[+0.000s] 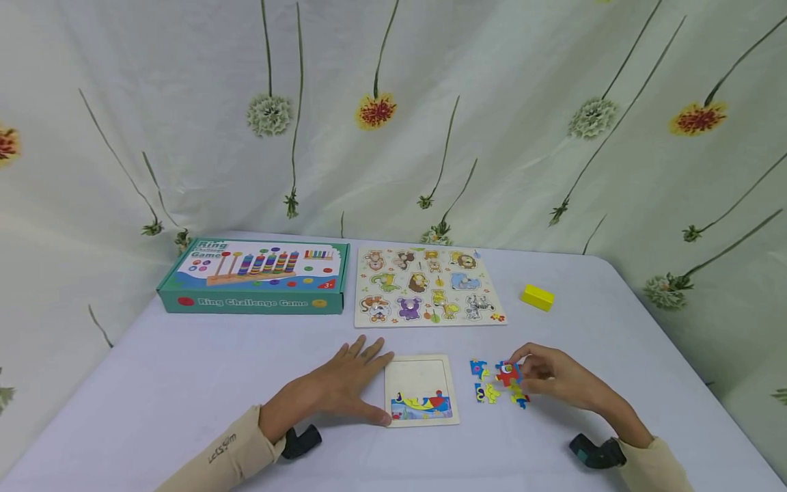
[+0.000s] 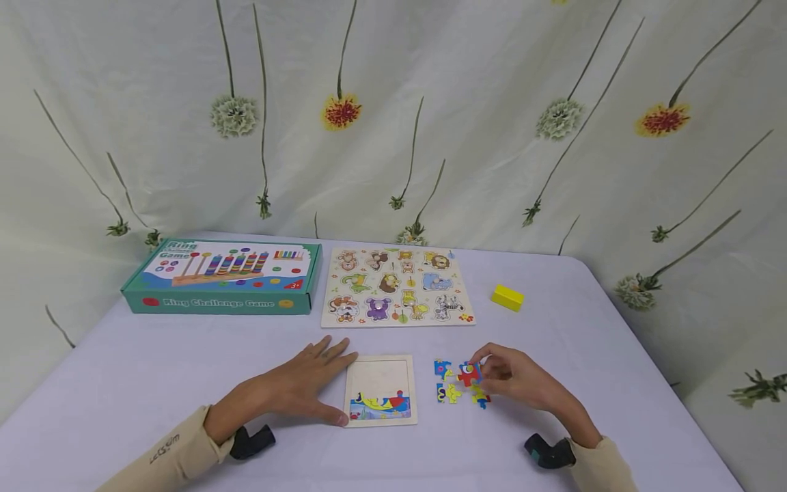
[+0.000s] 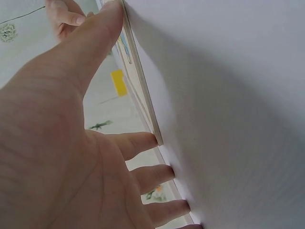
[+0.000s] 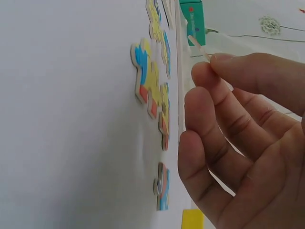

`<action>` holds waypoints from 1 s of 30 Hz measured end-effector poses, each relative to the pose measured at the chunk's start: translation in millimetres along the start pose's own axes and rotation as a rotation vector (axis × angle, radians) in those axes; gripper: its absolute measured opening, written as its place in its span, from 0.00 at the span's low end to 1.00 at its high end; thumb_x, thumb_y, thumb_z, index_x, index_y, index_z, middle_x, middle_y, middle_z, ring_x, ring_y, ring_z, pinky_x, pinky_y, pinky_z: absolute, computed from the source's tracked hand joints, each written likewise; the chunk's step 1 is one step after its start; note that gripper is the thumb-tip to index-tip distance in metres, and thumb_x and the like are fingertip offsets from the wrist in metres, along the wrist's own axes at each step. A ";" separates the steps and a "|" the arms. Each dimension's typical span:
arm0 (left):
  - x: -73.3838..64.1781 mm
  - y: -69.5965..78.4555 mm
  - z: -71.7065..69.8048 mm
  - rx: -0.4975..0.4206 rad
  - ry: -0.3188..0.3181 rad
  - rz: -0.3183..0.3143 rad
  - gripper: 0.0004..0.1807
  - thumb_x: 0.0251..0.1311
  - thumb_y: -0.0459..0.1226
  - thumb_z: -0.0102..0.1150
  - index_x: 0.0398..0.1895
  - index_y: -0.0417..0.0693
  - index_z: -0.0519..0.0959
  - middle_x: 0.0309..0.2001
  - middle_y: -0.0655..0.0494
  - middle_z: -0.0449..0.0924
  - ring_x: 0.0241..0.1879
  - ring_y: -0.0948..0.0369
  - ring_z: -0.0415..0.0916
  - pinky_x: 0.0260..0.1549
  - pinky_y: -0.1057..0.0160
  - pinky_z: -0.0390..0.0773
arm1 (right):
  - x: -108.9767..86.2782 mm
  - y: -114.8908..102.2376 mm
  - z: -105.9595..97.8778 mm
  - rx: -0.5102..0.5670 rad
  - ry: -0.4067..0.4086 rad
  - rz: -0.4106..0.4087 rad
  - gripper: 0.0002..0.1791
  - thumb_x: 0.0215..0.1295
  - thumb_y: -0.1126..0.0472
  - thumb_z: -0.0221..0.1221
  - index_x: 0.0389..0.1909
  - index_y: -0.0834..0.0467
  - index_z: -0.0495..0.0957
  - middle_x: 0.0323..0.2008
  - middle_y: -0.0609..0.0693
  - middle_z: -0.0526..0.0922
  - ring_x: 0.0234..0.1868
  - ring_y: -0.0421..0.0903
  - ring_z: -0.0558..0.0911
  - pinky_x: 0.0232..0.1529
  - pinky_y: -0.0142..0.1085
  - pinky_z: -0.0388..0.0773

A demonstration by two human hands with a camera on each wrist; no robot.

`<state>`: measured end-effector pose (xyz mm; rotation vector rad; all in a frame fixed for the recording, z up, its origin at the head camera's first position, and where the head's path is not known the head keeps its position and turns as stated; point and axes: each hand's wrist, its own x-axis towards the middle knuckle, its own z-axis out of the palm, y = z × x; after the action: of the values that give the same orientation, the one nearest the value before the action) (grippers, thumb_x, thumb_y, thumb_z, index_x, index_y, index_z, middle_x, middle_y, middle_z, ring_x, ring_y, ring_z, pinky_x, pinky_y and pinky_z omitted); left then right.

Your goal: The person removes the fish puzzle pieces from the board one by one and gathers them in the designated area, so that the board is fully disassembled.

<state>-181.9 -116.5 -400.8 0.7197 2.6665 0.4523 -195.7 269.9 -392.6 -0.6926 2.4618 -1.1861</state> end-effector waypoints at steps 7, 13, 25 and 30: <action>0.2 -0.2 0.5 -0.001 -0.001 0.003 0.56 0.43 0.67 0.65 0.74 0.53 0.57 0.76 0.50 0.46 0.75 0.44 0.36 0.70 0.40 0.43 | -12.1 12.6 -12.3 0.005 0.010 -0.005 0.16 0.62 0.66 0.61 0.49 0.63 0.72 0.28 0.47 0.78 0.29 0.41 0.76 0.33 0.30 0.72; 0.9 -0.7 0.4 0.006 -0.004 0.002 0.57 0.43 0.67 0.65 0.74 0.53 0.56 0.76 0.50 0.46 0.75 0.44 0.35 0.70 0.40 0.43 | -22.5 25.4 -22.5 0.057 -0.030 -0.003 0.15 0.63 0.67 0.59 0.49 0.66 0.71 0.27 0.48 0.77 0.28 0.41 0.76 0.30 0.32 0.69; 0.9 -0.6 0.1 0.003 -0.005 -0.004 0.57 0.43 0.67 0.64 0.74 0.53 0.56 0.76 0.50 0.45 0.75 0.44 0.35 0.70 0.41 0.42 | -31.9 39.8 -32.0 0.097 -0.114 0.072 0.15 0.63 0.65 0.59 0.48 0.66 0.70 0.27 0.48 0.77 0.28 0.38 0.74 0.31 0.31 0.68; 1.5 -1.5 0.7 0.009 -0.008 -0.003 0.57 0.43 0.67 0.64 0.75 0.53 0.55 0.76 0.51 0.45 0.75 0.44 0.34 0.70 0.41 0.42 | -32.2 39.9 -30.7 0.108 -0.114 0.050 0.15 0.64 0.66 0.59 0.48 0.68 0.70 0.27 0.49 0.77 0.27 0.37 0.74 0.30 0.30 0.68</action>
<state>-183.4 -116.8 -402.4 0.7190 2.6638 0.4357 -194.9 328.6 -403.3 -0.6468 2.2898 -1.2159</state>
